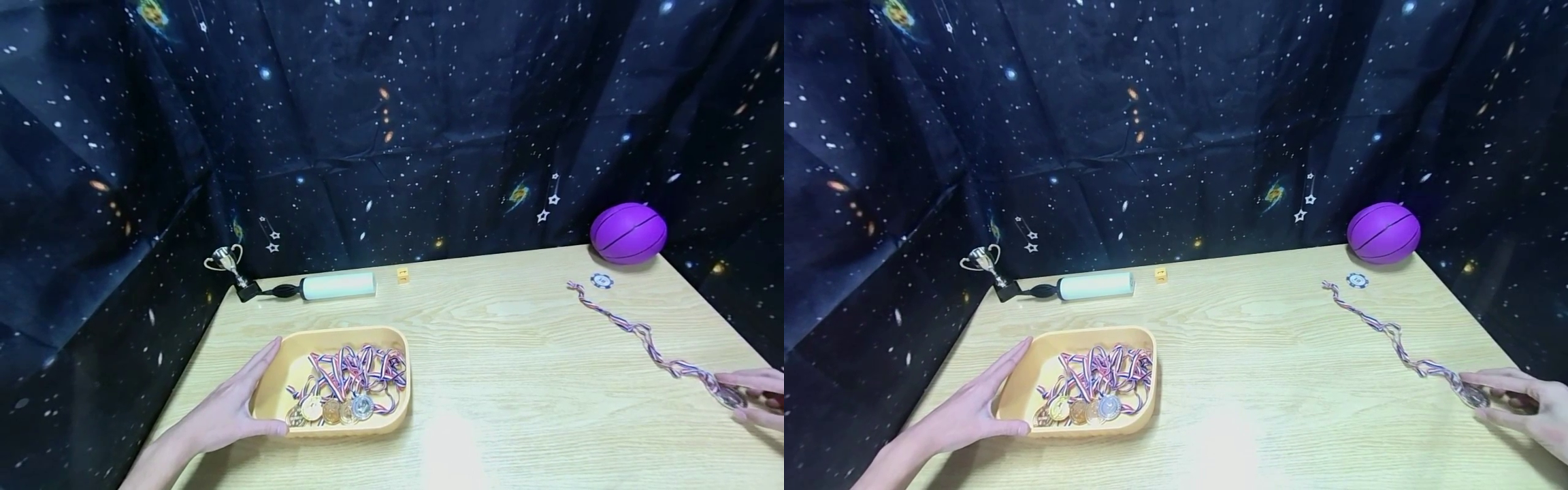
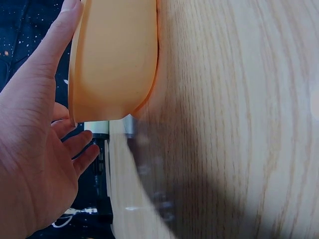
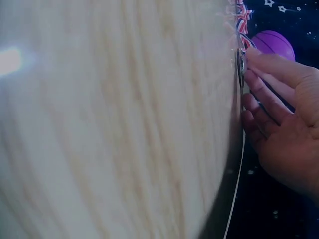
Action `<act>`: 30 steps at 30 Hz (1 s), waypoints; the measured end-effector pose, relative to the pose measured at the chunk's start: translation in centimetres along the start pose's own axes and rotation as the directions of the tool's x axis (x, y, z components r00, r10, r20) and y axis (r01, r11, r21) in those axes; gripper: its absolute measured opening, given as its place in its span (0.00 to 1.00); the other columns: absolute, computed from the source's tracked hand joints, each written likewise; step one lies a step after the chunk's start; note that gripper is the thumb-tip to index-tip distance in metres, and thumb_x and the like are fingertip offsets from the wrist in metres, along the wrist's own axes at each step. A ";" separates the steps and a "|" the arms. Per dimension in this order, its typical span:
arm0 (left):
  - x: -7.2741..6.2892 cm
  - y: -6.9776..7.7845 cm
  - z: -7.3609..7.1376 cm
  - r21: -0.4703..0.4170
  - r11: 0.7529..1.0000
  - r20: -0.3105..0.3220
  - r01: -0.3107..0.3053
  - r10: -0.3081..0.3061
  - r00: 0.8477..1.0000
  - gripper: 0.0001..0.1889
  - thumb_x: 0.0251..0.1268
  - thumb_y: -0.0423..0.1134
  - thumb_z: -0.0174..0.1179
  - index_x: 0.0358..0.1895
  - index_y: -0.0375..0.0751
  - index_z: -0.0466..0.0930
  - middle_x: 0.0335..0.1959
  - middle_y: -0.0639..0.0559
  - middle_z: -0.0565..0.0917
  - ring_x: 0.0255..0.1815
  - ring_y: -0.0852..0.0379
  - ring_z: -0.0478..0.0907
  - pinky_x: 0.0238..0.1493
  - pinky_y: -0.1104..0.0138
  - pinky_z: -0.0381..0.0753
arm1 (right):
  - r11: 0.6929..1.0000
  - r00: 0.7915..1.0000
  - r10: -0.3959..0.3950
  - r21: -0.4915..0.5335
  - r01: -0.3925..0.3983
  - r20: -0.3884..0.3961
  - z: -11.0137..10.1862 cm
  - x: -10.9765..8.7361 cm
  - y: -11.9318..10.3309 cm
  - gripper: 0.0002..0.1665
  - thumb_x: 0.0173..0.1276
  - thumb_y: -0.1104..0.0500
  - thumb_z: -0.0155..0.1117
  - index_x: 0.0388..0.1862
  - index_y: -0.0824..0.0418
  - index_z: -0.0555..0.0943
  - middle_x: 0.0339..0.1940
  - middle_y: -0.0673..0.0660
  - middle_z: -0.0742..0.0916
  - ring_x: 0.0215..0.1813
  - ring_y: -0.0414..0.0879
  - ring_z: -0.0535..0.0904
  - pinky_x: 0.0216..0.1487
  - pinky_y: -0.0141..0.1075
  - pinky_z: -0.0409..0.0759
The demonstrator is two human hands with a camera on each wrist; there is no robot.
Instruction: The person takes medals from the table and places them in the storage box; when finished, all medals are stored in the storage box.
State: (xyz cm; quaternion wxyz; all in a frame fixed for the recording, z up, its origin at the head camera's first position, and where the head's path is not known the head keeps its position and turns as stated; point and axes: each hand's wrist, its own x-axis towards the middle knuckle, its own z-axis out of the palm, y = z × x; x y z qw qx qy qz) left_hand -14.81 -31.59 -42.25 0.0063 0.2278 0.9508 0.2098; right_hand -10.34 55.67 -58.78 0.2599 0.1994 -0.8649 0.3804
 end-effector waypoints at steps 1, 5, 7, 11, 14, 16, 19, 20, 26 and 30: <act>0.0 0.0 0.0 -0.001 1.000 0.001 0.002 -0.002 1.000 0.73 0.46 0.69 0.80 0.89 0.45 0.43 0.88 0.42 0.52 0.83 0.34 0.56 0.69 0.84 0.41 | 1.000 1.000 0.002 0.008 -0.002 -0.002 0.0 -0.1 0.1 0.56 0.29 0.86 0.72 0.60 0.47 0.89 0.48 0.30 0.80 0.32 0.31 0.65 0.20 0.31 0.58; 0.1 0.0 0.1 -0.011 1.000 0.005 0.005 -0.005 1.000 0.73 0.46 0.69 0.80 0.89 0.45 0.43 0.88 0.43 0.51 0.83 0.35 0.56 0.69 0.84 0.41 | 0.999 0.999 -0.051 -0.008 0.051 -0.003 0.1 -0.3 0.4 0.59 0.28 0.86 0.69 0.63 0.48 0.88 0.51 0.30 0.78 0.34 0.31 0.65 0.21 0.31 0.58; 0.1 -0.1 0.1 -0.014 1.000 0.005 0.003 -0.003 1.000 0.72 0.46 0.69 0.80 0.89 0.45 0.43 0.88 0.43 0.52 0.83 0.34 0.56 0.68 0.86 0.40 | 0.997 0.997 -0.072 -0.015 0.071 -0.011 0.2 -0.3 0.5 0.59 0.26 0.86 0.68 0.63 0.47 0.88 0.52 0.29 0.78 0.34 0.31 0.64 0.21 0.30 0.58; 0.1 -0.1 0.1 -0.019 1.000 0.004 -0.003 0.003 1.000 0.73 0.46 0.69 0.80 0.89 0.44 0.43 0.88 0.42 0.52 0.83 0.34 0.56 0.68 0.88 0.39 | 0.994 0.994 -0.109 -0.016 0.109 -0.027 0.2 0.1 0.4 0.56 0.23 0.87 0.66 0.56 0.49 0.90 0.49 0.30 0.79 0.33 0.31 0.62 0.22 0.29 0.57; 0.1 -0.2 0.1 -0.010 1.000 0.003 -0.002 0.002 1.000 0.73 0.46 0.69 0.80 0.89 0.45 0.43 0.88 0.43 0.51 0.83 0.34 0.56 0.69 0.86 0.40 | 0.991 0.990 -0.136 -0.002 0.136 -0.044 0.4 0.6 0.0 0.53 0.21 0.87 0.66 0.52 0.51 0.90 0.48 0.31 0.81 0.32 0.30 0.62 0.22 0.29 0.58; 0.1 -0.2 0.1 -0.001 1.000 0.002 -0.001 0.001 1.000 0.73 0.46 0.69 0.80 0.89 0.46 0.43 0.88 0.43 0.52 0.83 0.34 0.56 0.69 0.85 0.41 | 0.991 0.989 -0.135 0.001 0.135 -0.053 0.4 1.0 -0.4 0.50 0.20 0.87 0.67 0.48 0.54 0.91 0.47 0.31 0.82 0.32 0.29 0.64 0.22 0.27 0.59; 0.0 -0.3 0.1 0.009 1.000 0.002 -0.002 0.002 1.000 0.73 0.46 0.69 0.80 0.89 0.47 0.42 0.88 0.43 0.51 0.83 0.35 0.56 0.70 0.83 0.41 | 0.993 0.991 -0.112 0.013 0.114 -0.069 0.8 1.6 -1.6 0.51 0.15 0.88 0.69 0.44 0.53 0.91 0.46 0.30 0.83 0.33 0.30 0.69 0.24 0.26 0.63; 0.0 -0.4 0.1 0.009 1.000 0.003 -0.002 0.002 1.000 0.73 0.46 0.69 0.80 0.89 0.48 0.42 0.88 0.44 0.51 0.83 0.35 0.56 0.70 0.83 0.41 | 0.995 0.992 -0.099 0.026 0.101 -0.071 0.9 1.9 -2.1 0.50 0.14 0.89 0.68 0.42 0.53 0.90 0.45 0.31 0.84 0.33 0.30 0.69 0.25 0.25 0.64; 0.0 -0.4 0.1 0.002 1.000 0.011 0.000 0.000 1.000 0.73 0.46 0.68 0.80 0.89 0.47 0.41 0.88 0.45 0.50 0.83 0.35 0.55 0.69 0.85 0.41 | 0.997 0.995 -0.051 0.052 0.055 -0.081 1.6 4.3 -6.0 0.50 0.19 0.87 0.64 0.40 0.45 0.90 0.33 0.31 0.83 0.30 0.31 0.68 0.21 0.25 0.61; 0.1 -0.2 0.0 0.002 1.000 0.016 0.011 -0.011 1.000 0.72 0.47 0.69 0.80 0.89 0.47 0.42 0.88 0.45 0.50 0.84 0.35 0.55 0.71 0.81 0.42 | 0.998 0.993 -0.033 -0.054 0.027 -0.110 1.3 6.5 -8.3 0.45 0.24 0.82 0.67 0.39 0.39 0.89 0.32 0.26 0.81 0.30 0.30 0.66 0.21 0.28 0.57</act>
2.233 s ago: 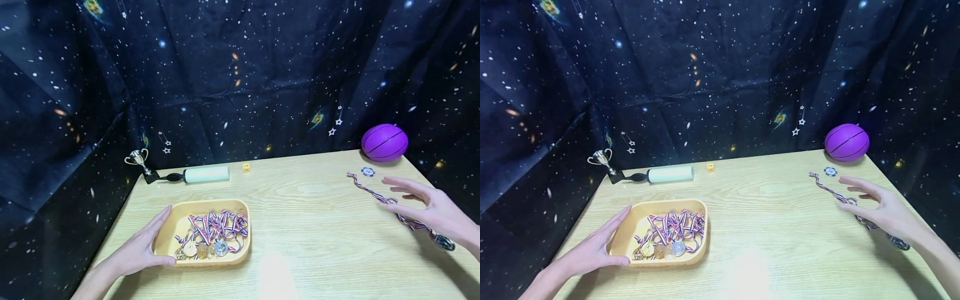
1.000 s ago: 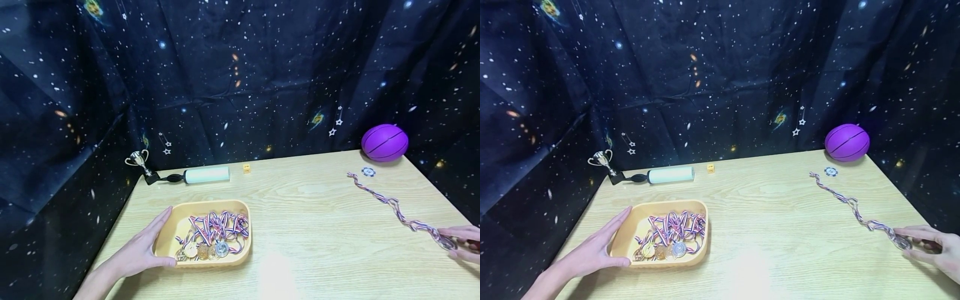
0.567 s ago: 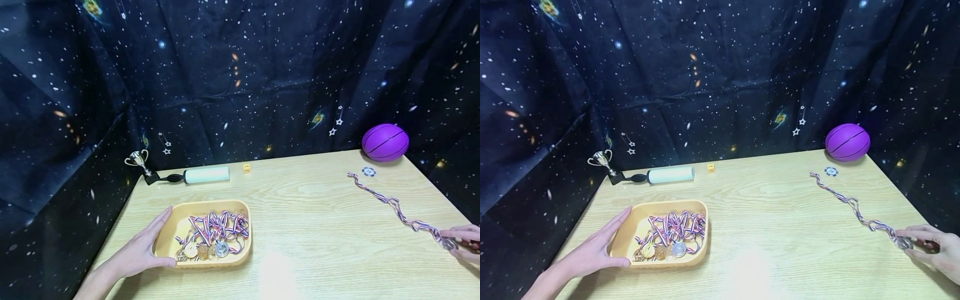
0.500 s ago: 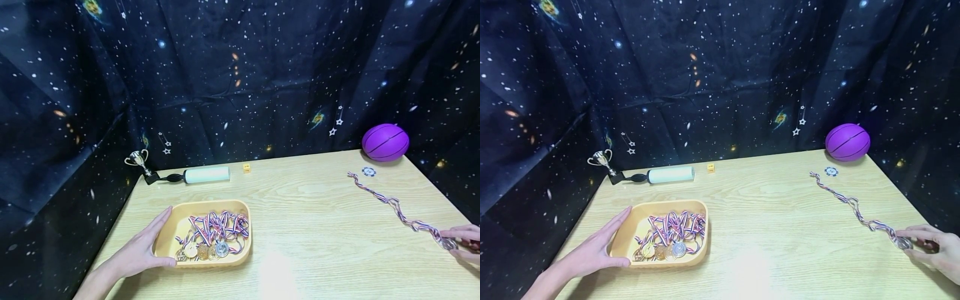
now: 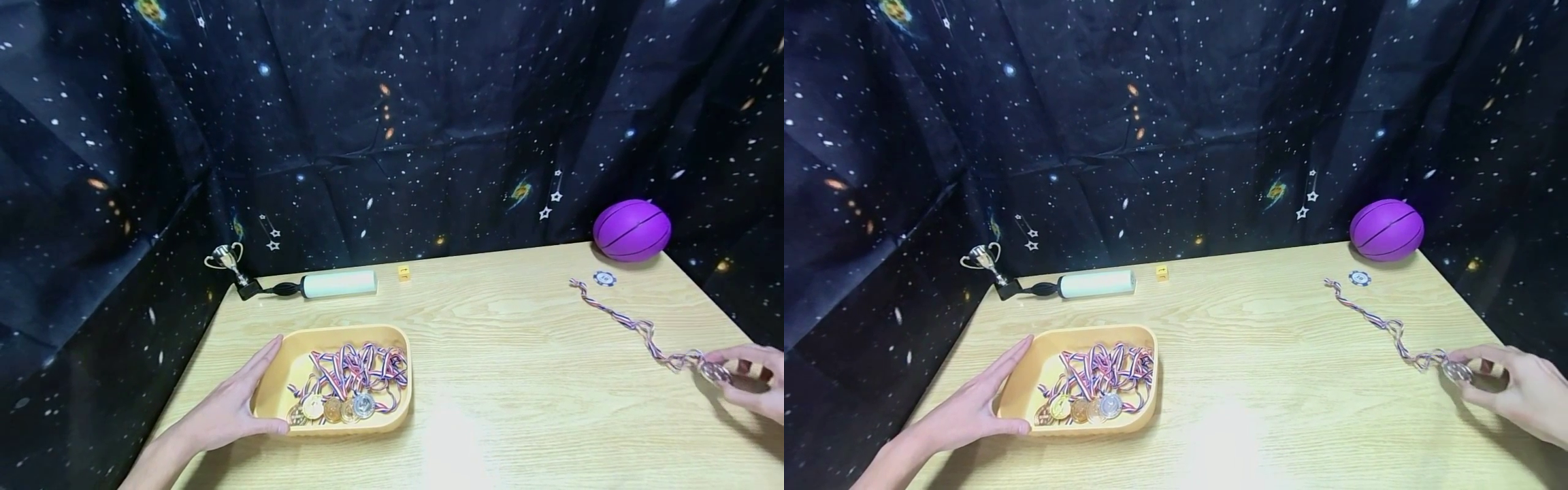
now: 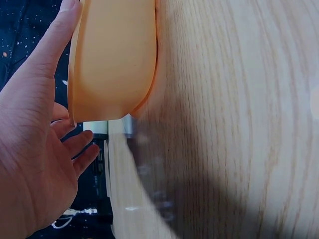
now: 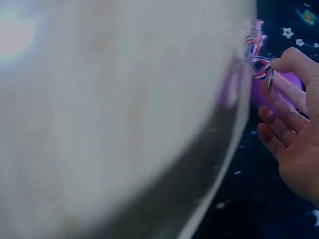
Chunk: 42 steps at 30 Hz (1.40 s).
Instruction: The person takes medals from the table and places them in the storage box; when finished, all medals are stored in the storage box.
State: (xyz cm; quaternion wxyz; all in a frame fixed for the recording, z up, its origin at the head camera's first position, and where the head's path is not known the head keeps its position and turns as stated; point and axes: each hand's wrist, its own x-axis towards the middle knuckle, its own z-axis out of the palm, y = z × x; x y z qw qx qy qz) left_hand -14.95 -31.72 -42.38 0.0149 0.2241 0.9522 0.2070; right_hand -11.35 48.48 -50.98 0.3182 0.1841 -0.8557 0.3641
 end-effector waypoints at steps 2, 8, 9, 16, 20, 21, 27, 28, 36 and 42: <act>0.0 0.0 -0.1 -0.001 1.000 0.000 0.002 -0.002 1.000 0.72 0.47 0.69 0.80 0.89 0.46 0.42 0.88 0.44 0.50 0.84 0.36 0.55 0.71 0.81 0.42 | 1.000 1.000 -0.005 -0.024 0.005 -0.016 -0.1 1.3 -0.9 0.40 0.27 0.81 0.68 0.38 0.44 0.90 0.33 0.25 0.81 0.31 0.31 0.66 0.23 0.30 0.58; -0.1 0.0 -0.1 -0.007 1.000 -0.001 0.002 -0.002 1.000 0.72 0.47 0.70 0.79 0.89 0.47 0.42 0.88 0.45 0.50 0.84 0.36 0.55 0.71 0.82 0.41 | 0.998 0.996 -0.065 -0.018 0.064 -0.060 -0.7 6.3 -3.7 0.27 0.32 0.81 0.67 0.37 0.67 0.88 0.30 0.30 0.79 0.30 0.29 0.65 0.24 0.27 0.59; -0.1 0.0 -0.1 -0.004 1.000 0.000 0.003 -0.003 1.000 0.72 0.47 0.70 0.79 0.89 0.47 0.42 0.88 0.45 0.50 0.84 0.36 0.55 0.71 0.81 0.42 | 0.998 0.996 -0.069 -0.009 0.068 -0.060 -0.8 7.2 -4.2 0.26 0.33 0.81 0.66 0.37 0.69 0.87 0.30 0.31 0.80 0.30 0.29 0.66 0.24 0.26 0.60; 0.0 0.0 0.0 0.002 1.000 0.002 0.000 0.000 1.000 0.72 0.47 0.70 0.79 0.89 0.46 0.42 0.88 0.46 0.50 0.84 0.36 0.55 0.71 0.82 0.42 | 1.000 0.999 -0.027 -0.005 0.027 -0.024 -1.0 13.3 -9.0 0.28 0.41 0.83 0.69 0.42 0.63 0.89 0.28 0.36 0.79 0.33 0.31 0.69 0.31 0.21 0.65; 0.0 0.0 -0.1 0.002 1.000 -0.002 -0.009 0.009 1.000 0.72 0.47 0.69 0.80 0.89 0.44 0.43 0.88 0.44 0.50 0.83 0.35 0.56 0.70 0.84 0.40 | 0.992 0.999 -0.010 -0.128 0.014 0.033 -0.9 16.4 -12.1 0.25 0.47 0.75 0.76 0.45 0.57 0.90 0.30 0.37 0.78 0.33 0.28 0.70 0.31 0.20 0.66; 0.0 0.0 -0.1 0.006 1.000 -0.002 -0.008 0.008 1.000 0.72 0.47 0.69 0.80 0.89 0.44 0.43 0.88 0.44 0.50 0.83 0.35 0.56 0.71 0.83 0.42 | 0.987 0.999 -0.005 -0.161 0.014 0.053 -0.9 17.1 -12.8 0.24 0.48 0.73 0.77 0.45 0.56 0.90 0.31 0.37 0.78 0.34 0.27 0.69 0.32 0.20 0.65; 0.1 -0.2 -0.1 0.022 1.000 -0.007 -0.017 0.018 1.000 0.73 0.45 0.70 0.80 0.88 0.42 0.43 0.88 0.44 0.50 0.83 0.36 0.56 0.76 0.73 0.47 | 0.970 0.984 0.042 -0.244 0.002 0.176 0.0 20.7 -16.6 0.22 0.57 0.62 0.82 0.51 0.50 0.90 0.36 0.46 0.85 0.38 0.30 0.71 0.34 0.22 0.66; 0.1 -0.2 -0.1 0.021 1.000 -0.009 -0.024 0.024 1.000 0.73 0.45 0.70 0.80 0.88 0.42 0.43 0.88 0.43 0.50 0.83 0.36 0.56 0.76 0.74 0.46 | 0.969 0.980 0.058 -0.245 -0.009 0.192 0.2 21.1 -17.2 0.22 0.58 0.60 0.83 0.52 0.49 0.90 0.37 0.49 0.87 0.38 0.31 0.72 0.34 0.20 0.67; 0.1 -0.1 -0.2 0.023 0.999 -0.012 -0.026 0.027 1.000 0.73 0.45 0.70 0.80 0.88 0.41 0.44 0.88 0.42 0.52 0.83 0.35 0.57 0.77 0.71 0.48 | 0.985 0.971 0.015 -0.169 0.027 0.240 3.2 24.5 -21.4 0.20 0.58 0.61 0.81 0.50 0.46 0.91 0.39 0.53 0.85 0.33 0.41 0.77 0.30 0.22 0.70; 0.2 -0.1 -0.2 0.042 0.999 -0.007 -0.018 0.018 1.000 0.74 0.44 0.70 0.80 0.88 0.39 0.44 0.88 0.42 0.51 0.83 0.35 0.57 0.76 0.45 0.60 | 0.986 0.960 -0.049 -0.137 0.090 0.277 5.0 26.8 -24.5 0.17 0.62 0.57 0.79 0.50 0.46 0.90 0.37 0.50 0.84 0.37 0.46 0.75 0.34 0.31 0.69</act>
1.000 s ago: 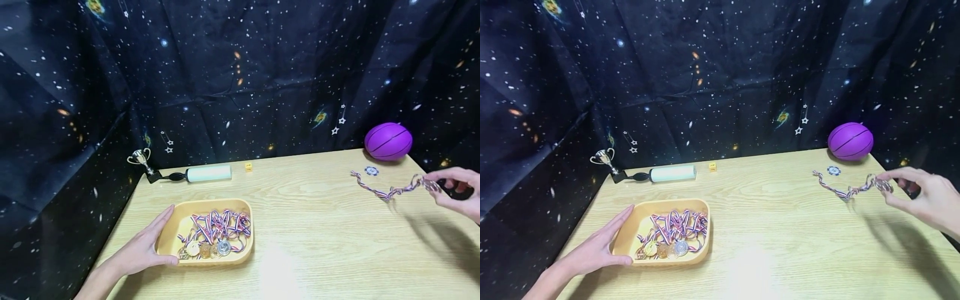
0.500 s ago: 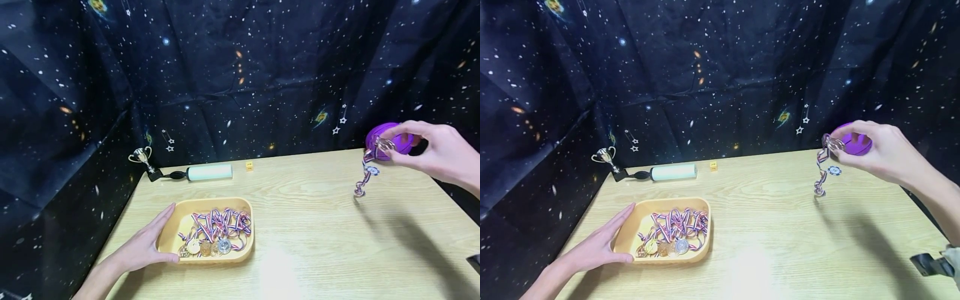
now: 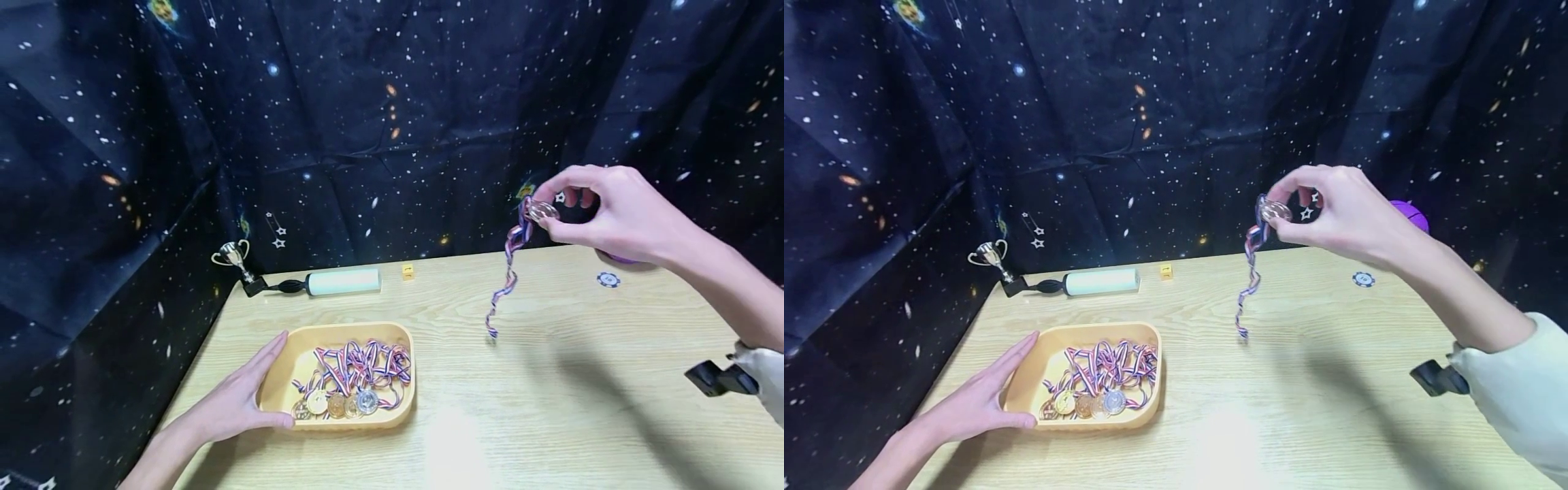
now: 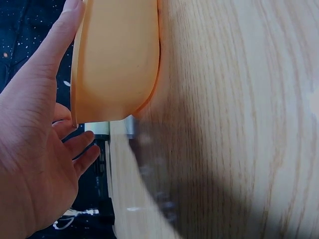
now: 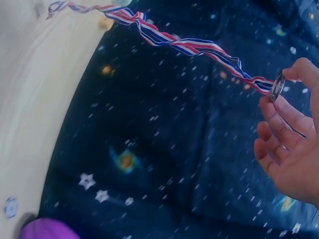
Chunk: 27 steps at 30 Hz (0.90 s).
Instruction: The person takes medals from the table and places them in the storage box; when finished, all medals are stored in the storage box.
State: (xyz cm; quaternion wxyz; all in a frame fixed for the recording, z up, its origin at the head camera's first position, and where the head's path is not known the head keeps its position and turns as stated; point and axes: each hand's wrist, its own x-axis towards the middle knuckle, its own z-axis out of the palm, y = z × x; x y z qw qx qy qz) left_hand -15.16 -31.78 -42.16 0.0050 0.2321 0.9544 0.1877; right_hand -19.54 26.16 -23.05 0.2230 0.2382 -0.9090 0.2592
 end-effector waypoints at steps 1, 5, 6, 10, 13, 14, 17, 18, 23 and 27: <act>0.0 0.0 0.0 -0.001 1.000 -0.001 0.000 0.000 1.000 0.74 0.44 0.70 0.80 0.88 0.40 0.44 0.88 0.42 0.51 0.83 0.36 0.57 0.76 0.45 0.60 | 1.000 1.000 -0.012 0.008 0.012 0.002 0.1 0.5 -0.5 0.16 0.62 0.57 0.79 0.49 0.46 0.90 0.37 0.50 0.84 0.37 0.46 0.75 0.34 0.32 0.69; 0.0 -0.2 0.1 -0.009 1.000 -0.001 0.002 -0.002 1.000 0.74 0.44 0.70 0.80 0.88 0.40 0.44 0.88 0.42 0.51 0.83 0.36 0.57 0.79 0.56 0.56 | 0.997 0.998 -0.061 0.043 0.061 0.007 0.3 2.1 -2.6 0.13 0.64 0.56 0.78 0.48 0.46 0.90 0.35 0.49 0.84 0.38 0.44 0.74 0.35 0.34 0.70; 0.0 -0.2 0.1 -0.012 1.000 -0.001 0.001 -0.001 1.000 0.74 0.44 0.70 0.80 0.88 0.41 0.44 0.88 0.42 0.51 0.83 0.36 0.57 0.79 0.60 0.54 | 0.996 0.997 -0.071 0.055 0.070 0.009 0.4 2.4 -3.0 0.13 0.64 0.56 0.77 0.47 0.46 0.90 0.34 0.49 0.84 0.38 0.44 0.73 0.35 0.34 0.69; -0.1 -0.3 0.2 -0.021 1.000 -0.003 -0.002 0.002 1.000 0.74 0.44 0.70 0.81 0.88 0.40 0.44 0.88 0.43 0.51 0.83 0.36 0.56 0.76 0.73 0.47 | 0.990 0.994 -0.106 0.092 0.104 0.024 0.9 3.6 -4.8 0.12 0.65 0.56 0.76 0.47 0.47 0.90 0.34 0.50 0.84 0.39 0.44 0.73 0.35 0.35 0.68; -0.1 -0.4 0.2 -0.021 1.000 -0.005 -0.002 0.002 1.000 0.74 0.44 0.70 0.80 0.88 0.41 0.44 0.88 0.43 0.51 0.83 0.36 0.56 0.75 0.74 0.46 | 0.985 0.991 -0.130 0.116 0.125 0.038 1.2 4.4 -6.1 0.11 0.65 0.57 0.75 0.47 0.47 0.91 0.34 0.49 0.84 0.40 0.44 0.73 0.35 0.35 0.69; -0.1 -0.4 0.2 -0.022 1.000 -0.006 -0.002 0.002 1.000 0.74 0.44 0.70 0.80 0.88 0.41 0.44 0.88 0.43 0.51 0.83 0.36 0.56 0.75 0.75 0.45 | 0.984 0.990 -0.135 0.123 0.129 0.043 1.3 4.7 -6.5 0.11 0.65 0.57 0.75 0.46 0.47 0.91 0.34 0.49 0.85 0.41 0.43 0.73 0.36 0.35 0.69; 0.0 -0.4 0.2 -0.021 1.000 -0.008 -0.005 0.005 1.000 0.74 0.44 0.71 0.80 0.88 0.41 0.44 0.88 0.43 0.51 0.83 0.36 0.57 0.74 0.78 0.44 | 0.978 0.988 -0.145 0.156 0.135 0.056 1.6 5.3 -7.6 0.10 0.66 0.57 0.75 0.46 0.47 0.91 0.34 0.49 0.85 0.41 0.43 0.73 0.36 0.36 0.69; 0.0 -0.4 0.2 -0.022 1.000 -0.009 -0.006 0.006 1.000 0.74 0.44 0.71 0.80 0.88 0.41 0.44 0.88 0.43 0.51 0.83 0.36 0.57 0.73 0.79 0.43 | 0.976 0.987 -0.151 0.167 0.140 0.057 1.8 5.5 -7.9 0.10 0.66 0.56 0.75 0.46 0.47 0.91 0.34 0.49 0.85 0.41 0.43 0.73 0.36 0.37 0.69; -0.1 -0.4 0.2 -0.031 0.999 -0.010 -0.011 0.011 1.000 0.73 0.45 0.70 0.80 0.88 0.40 0.45 0.88 0.42 0.51 0.83 0.35 0.57 0.71 0.83 0.40 | 0.958 0.980 -0.194 0.226 0.178 0.049 2.6 6.6 -9.6 0.10 0.66 0.56 0.75 0.46 0.48 0.91 0.33 0.49 0.85 0.41 0.44 0.74 0.36 0.38 0.70; -0.1 -0.4 0.2 -0.030 1.000 -0.011 -0.005 0.005 1.000 0.73 0.45 0.70 0.80 0.88 0.42 0.44 0.88 0.43 0.51 0.83 0.36 0.56 0.72 0.81 0.42 | 0.941 0.970 -0.239 0.257 0.222 0.038 3.6 7.5 -10.9 0.10 0.65 0.54 0.76 0.45 0.50 0.91 0.33 0.48 0.86 0.42 0.44 0.75 0.39 0.40 0.71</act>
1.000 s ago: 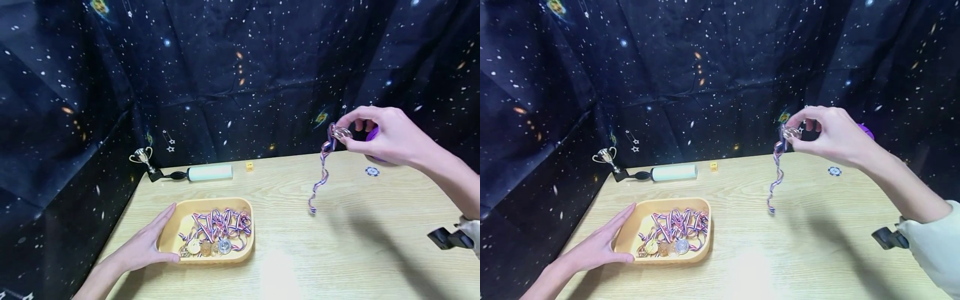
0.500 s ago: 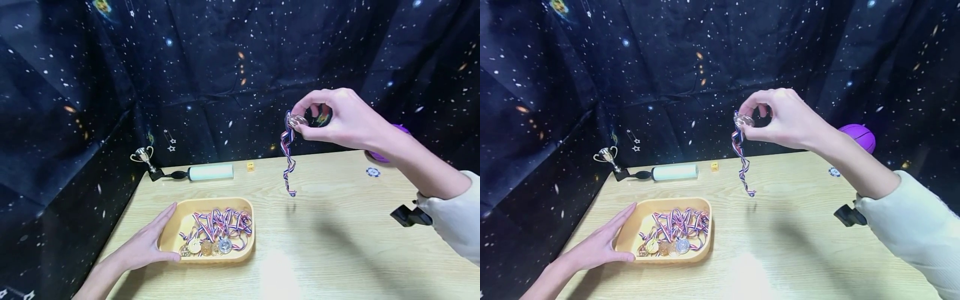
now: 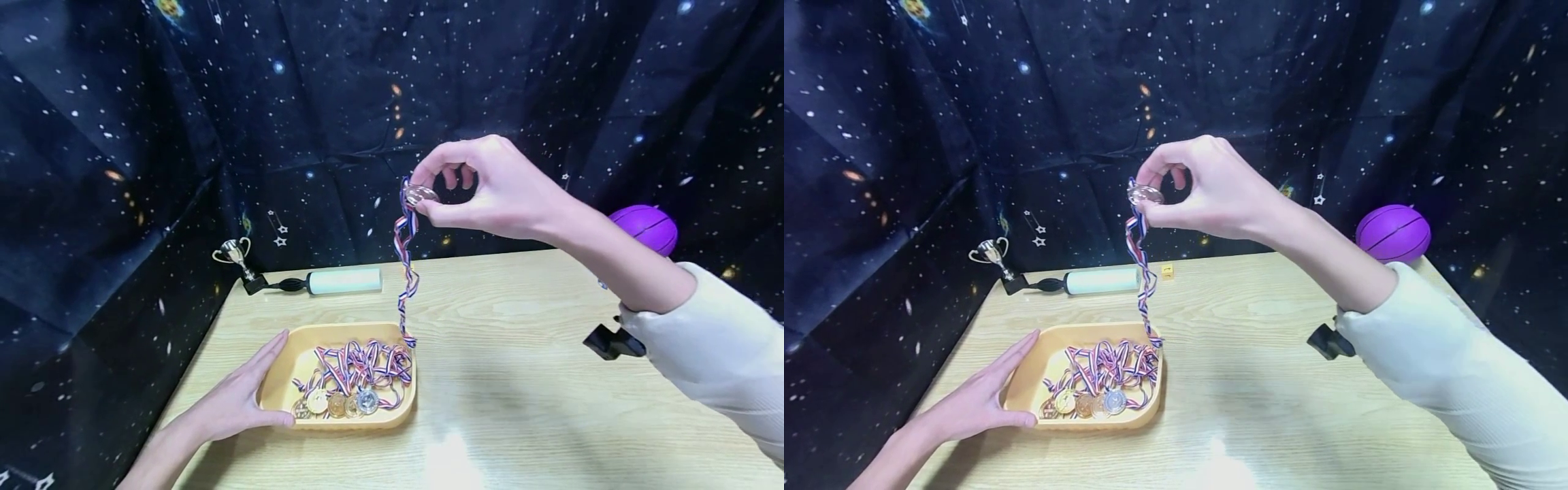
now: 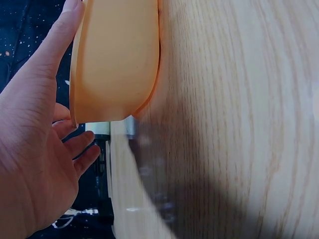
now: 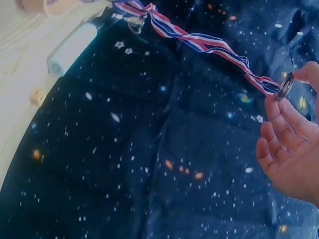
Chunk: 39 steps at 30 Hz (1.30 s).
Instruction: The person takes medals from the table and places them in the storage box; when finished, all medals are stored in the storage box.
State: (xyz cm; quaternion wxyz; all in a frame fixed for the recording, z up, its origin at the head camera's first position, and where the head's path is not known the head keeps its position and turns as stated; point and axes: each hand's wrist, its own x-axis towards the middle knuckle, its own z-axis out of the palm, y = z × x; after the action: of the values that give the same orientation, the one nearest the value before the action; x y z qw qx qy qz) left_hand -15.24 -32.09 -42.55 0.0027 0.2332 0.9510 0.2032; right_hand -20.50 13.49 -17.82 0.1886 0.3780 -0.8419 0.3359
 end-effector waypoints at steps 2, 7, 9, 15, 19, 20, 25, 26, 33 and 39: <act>0.0 0.0 0.0 0.002 1.000 0.000 0.004 -0.004 1.000 0.73 0.45 0.70 0.80 0.88 0.42 0.44 0.88 0.43 0.51 0.83 0.36 0.56 0.73 0.79 0.43 | 1.000 1.000 -0.012 0.013 0.011 0.013 0.7 0.5 -0.3 0.11 0.64 0.52 0.76 0.46 0.50 0.91 0.34 0.47 0.87 0.42 0.44 0.75 0.40 0.41 0.71; -0.1 0.0 0.0 0.000 1.000 0.004 0.012 -0.012 1.000 0.73 0.45 0.71 0.79 0.89 0.43 0.43 0.88 0.44 0.50 0.84 0.37 0.56 0.75 0.76 0.44 | 0.998 0.999 -0.008 0.059 0.005 0.051 2.5 1.5 -0.4 0.13 0.65 0.51 0.75 0.47 0.52 0.91 0.39 0.43 0.91 0.43 0.43 0.76 0.39 0.41 0.73; -0.1 0.1 0.0 -0.001 1.000 0.006 0.013 -0.013 1.000 0.73 0.46 0.72 0.79 0.88 0.43 0.44 0.88 0.44 0.50 0.84 0.37 0.55 0.75 0.74 0.45 | 0.997 0.998 0.000 0.077 -0.005 0.063 3.2 1.7 -0.3 0.13 0.65 0.51 0.74 0.47 0.52 0.91 0.39 0.42 0.91 0.43 0.44 0.76 0.37 0.41 0.73; 0.0 0.2 -0.1 0.004 1.000 0.008 0.014 -0.014 1.000 0.73 0.45 0.72 0.78 0.88 0.42 0.44 0.88 0.44 0.50 0.84 0.37 0.56 0.77 0.69 0.48 | 0.995 0.998 -0.012 0.096 0.006 0.066 4.4 2.4 -0.1 0.12 0.65 0.52 0.74 0.46 0.52 0.91 0.39 0.43 0.90 0.43 0.43 0.76 0.36 0.40 0.74; 0.0 0.2 -0.1 -0.003 1.000 0.005 0.010 -0.010 1.000 0.73 0.46 0.72 0.78 0.88 0.42 0.44 0.88 0.44 0.50 0.84 0.36 0.55 0.76 0.75 0.45 | 0.995 0.998 -0.020 0.099 0.014 0.058 4.5 2.9 -0.4 0.13 0.65 0.51 0.74 0.47 0.52 0.91 0.40 0.42 0.90 0.43 0.42 0.76 0.34 0.40 0.74; -0.1 0.2 -0.2 -0.003 1.000 0.004 0.010 -0.010 1.000 0.73 0.46 0.72 0.79 0.88 0.42 0.44 0.88 0.44 0.50 0.84 0.36 0.55 0.76 0.75 0.45 | 0.995 0.998 -0.020 0.102 0.013 0.060 4.6 3.0 -0.5 0.13 0.66 0.51 0.74 0.47 0.52 0.91 0.40 0.43 0.90 0.43 0.42 0.76 0.33 0.40 0.74; -0.1 0.2 -0.1 -0.002 1.000 0.007 0.015 -0.015 1.000 0.73 0.46 0.71 0.79 0.88 0.42 0.44 0.88 0.44 0.50 0.84 0.36 0.55 0.76 0.72 0.47 | 0.994 0.996 -0.013 0.108 0.004 0.085 5.7 2.8 -0.1 0.13 0.66 0.52 0.74 0.47 0.53 0.91 0.40 0.44 0.90 0.43 0.43 0.77 0.34 0.40 0.75; -0.1 0.2 -0.1 -0.002 1.000 0.007 0.014 -0.014 1.000 0.73 0.46 0.71 0.79 0.88 0.42 0.44 0.88 0.44 0.50 0.84 0.36 0.55 0.76 0.72 0.47 | 0.994 0.996 -0.009 0.107 -0.001 0.091 6.0 2.7 0.0 0.13 0.66 0.52 0.74 0.47 0.53 0.91 0.40 0.44 0.90 0.43 0.43 0.77 0.35 0.40 0.75; -0.2 0.0 0.0 -0.001 1.000 -0.004 -0.002 0.002 1.000 0.73 0.45 0.71 0.79 0.88 0.40 0.44 0.88 0.42 0.51 0.83 0.35 0.56 0.72 0.83 0.40 | 0.995 0.989 0.017 0.096 -0.032 0.144 8.8 1.6 1.2 0.15 0.64 0.52 0.74 0.48 0.54 0.91 0.41 0.44 0.90 0.45 0.46 0.78 0.42 0.41 0.78; -0.1 -0.1 -0.1 -0.015 1.000 -0.010 -0.020 0.020 1.000 0.74 0.45 0.69 0.80 0.88 0.40 0.44 0.88 0.41 0.51 0.83 0.34 0.56 0.72 0.83 0.40 | 0.993 0.981 0.070 0.081 -0.086 0.181 11.7 -0.1 2.4 0.14 0.62 0.51 0.75 0.46 0.52 0.91 0.39 0.42 0.89 0.44 0.44 0.78 0.44 0.39 0.78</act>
State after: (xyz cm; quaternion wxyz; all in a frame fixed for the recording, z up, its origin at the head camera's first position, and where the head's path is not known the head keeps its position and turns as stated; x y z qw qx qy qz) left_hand -15.17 -32.26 -42.54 -0.0025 0.2416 0.9470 0.2116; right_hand -23.01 6.48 -27.10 0.0825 0.3810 -0.8539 0.3447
